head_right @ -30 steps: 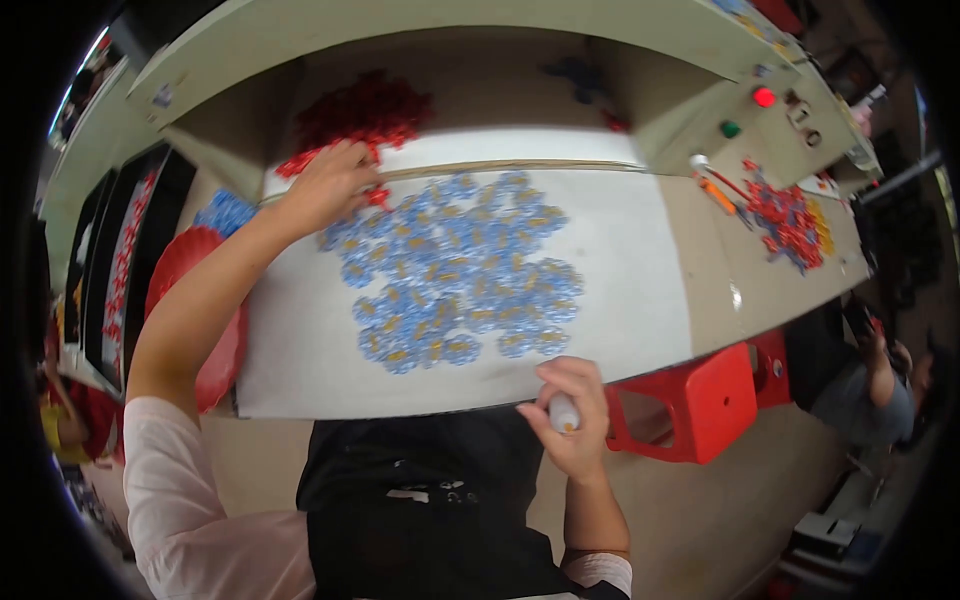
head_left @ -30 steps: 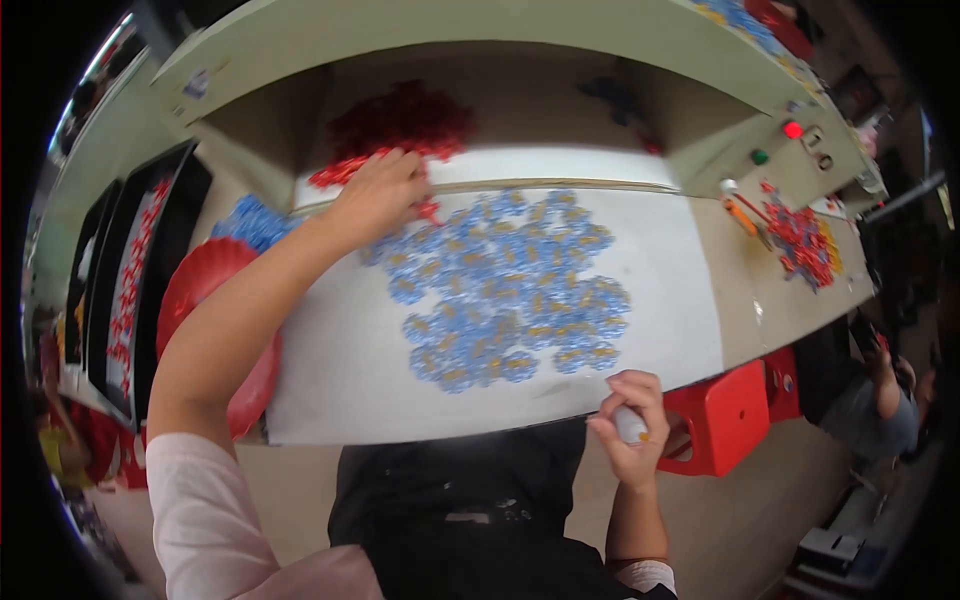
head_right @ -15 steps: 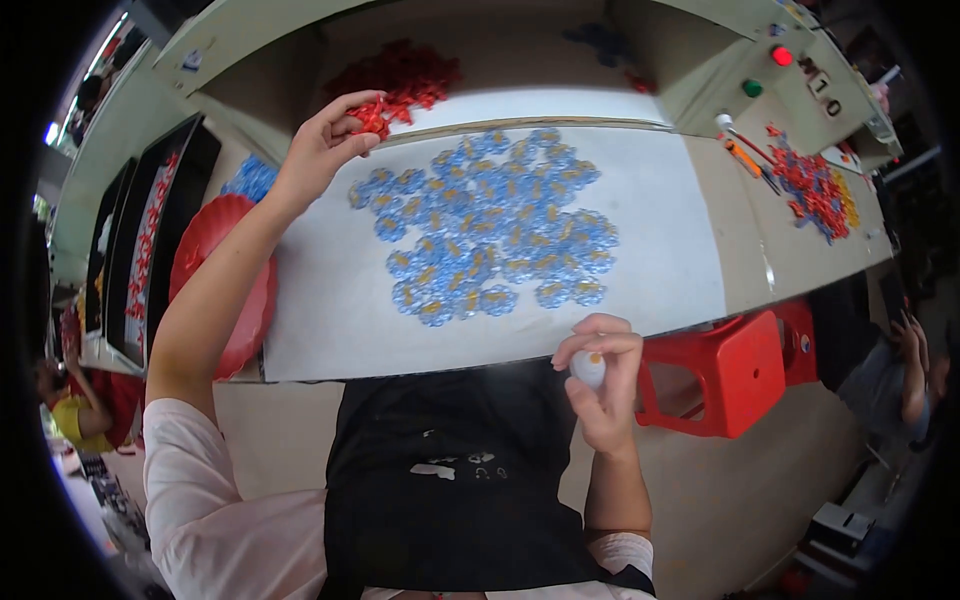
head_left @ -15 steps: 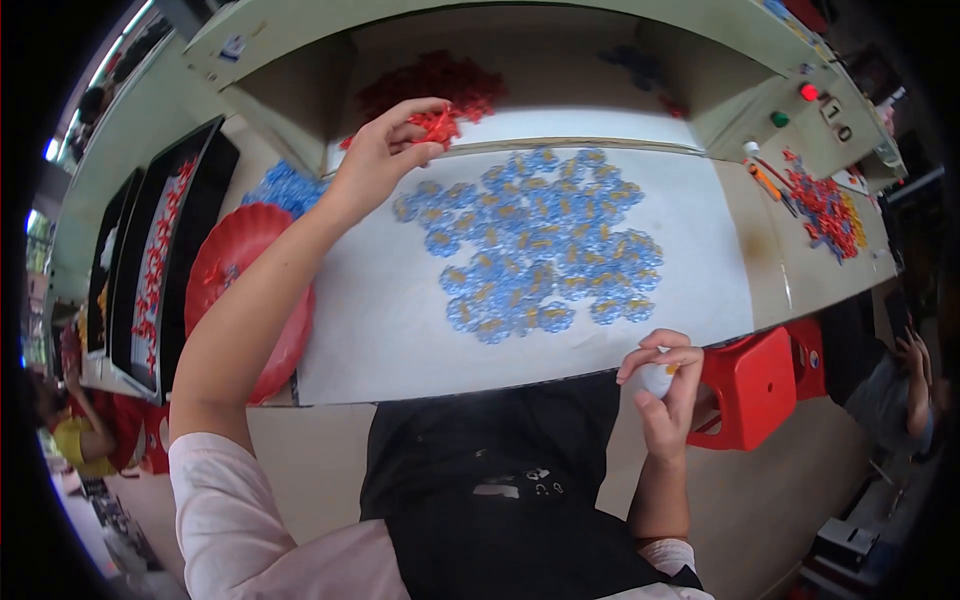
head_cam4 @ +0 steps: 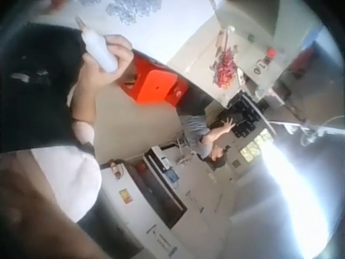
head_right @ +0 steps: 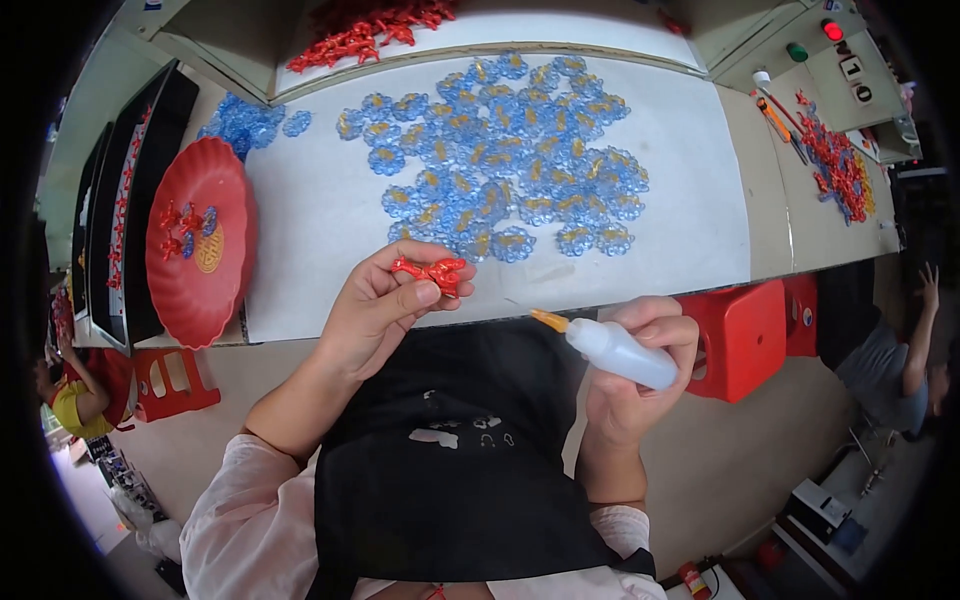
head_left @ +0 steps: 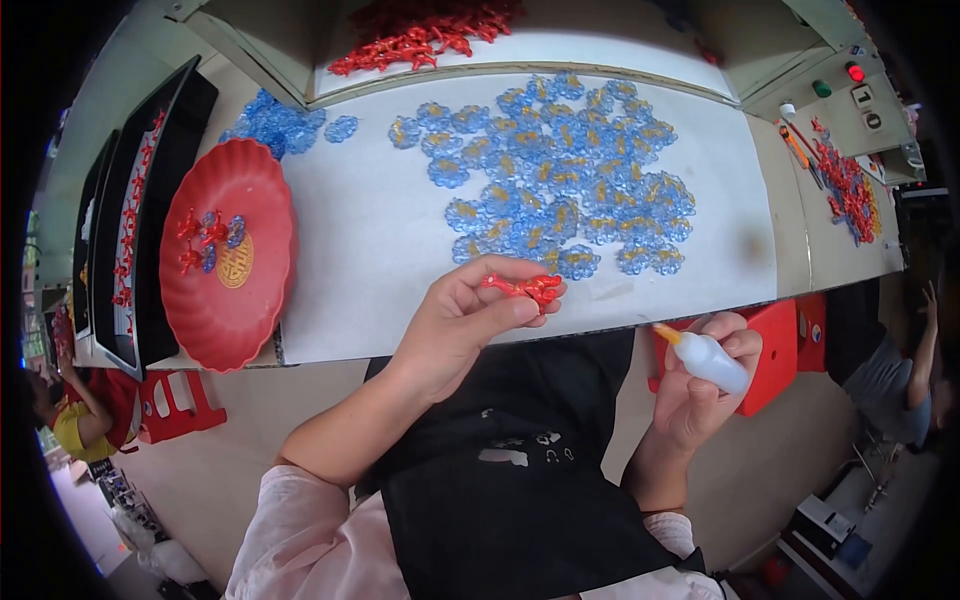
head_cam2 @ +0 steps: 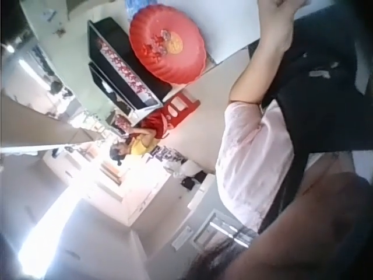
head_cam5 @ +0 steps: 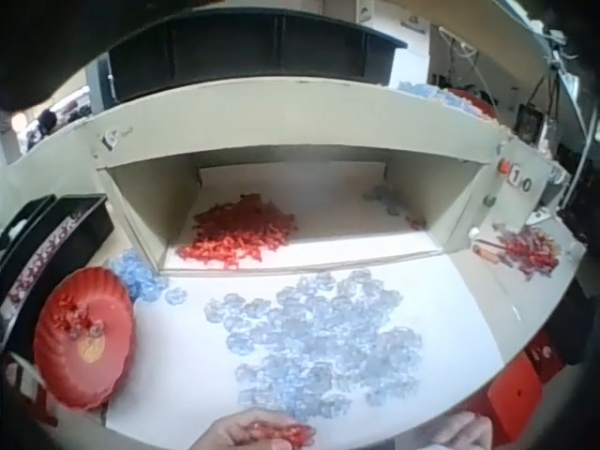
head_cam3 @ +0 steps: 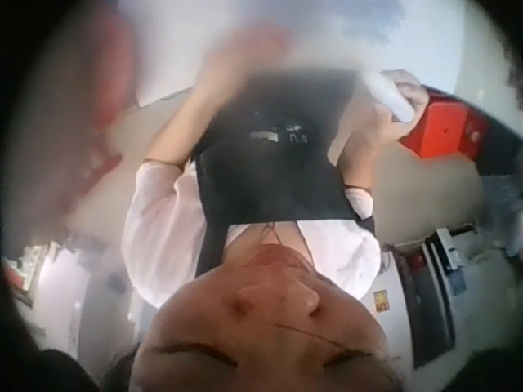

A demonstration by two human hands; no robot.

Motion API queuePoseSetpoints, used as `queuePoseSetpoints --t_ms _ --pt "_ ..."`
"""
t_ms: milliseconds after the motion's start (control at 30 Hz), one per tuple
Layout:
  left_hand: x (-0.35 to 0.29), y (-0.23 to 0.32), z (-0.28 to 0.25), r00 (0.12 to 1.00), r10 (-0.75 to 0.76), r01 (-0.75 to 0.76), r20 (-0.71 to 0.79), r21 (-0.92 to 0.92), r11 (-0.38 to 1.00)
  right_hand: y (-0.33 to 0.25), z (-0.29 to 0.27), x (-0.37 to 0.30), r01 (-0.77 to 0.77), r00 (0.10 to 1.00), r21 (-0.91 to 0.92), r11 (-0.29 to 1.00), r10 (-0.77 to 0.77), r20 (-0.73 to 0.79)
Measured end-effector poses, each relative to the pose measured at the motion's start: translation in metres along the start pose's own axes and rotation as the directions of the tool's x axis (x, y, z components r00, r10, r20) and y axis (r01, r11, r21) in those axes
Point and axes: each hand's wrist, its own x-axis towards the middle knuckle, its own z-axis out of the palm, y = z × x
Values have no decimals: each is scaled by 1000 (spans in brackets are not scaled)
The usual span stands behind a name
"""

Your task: The person applies glue from a bottle onto small toy figurines, attaches each figurine onto a plastic base by hand, and places the assembled figures into a red tray.

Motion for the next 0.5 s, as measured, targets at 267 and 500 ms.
queuePoseSetpoints --t_ms 267,500 --pt "6 -14 3 985 172 -172 23 262 950 15 -4 -4 331 930 -191 924 -285 234" --pt "1 -15 2 984 176 -173 18 302 937 14 0 -10 364 907 -259 894 -278 317"
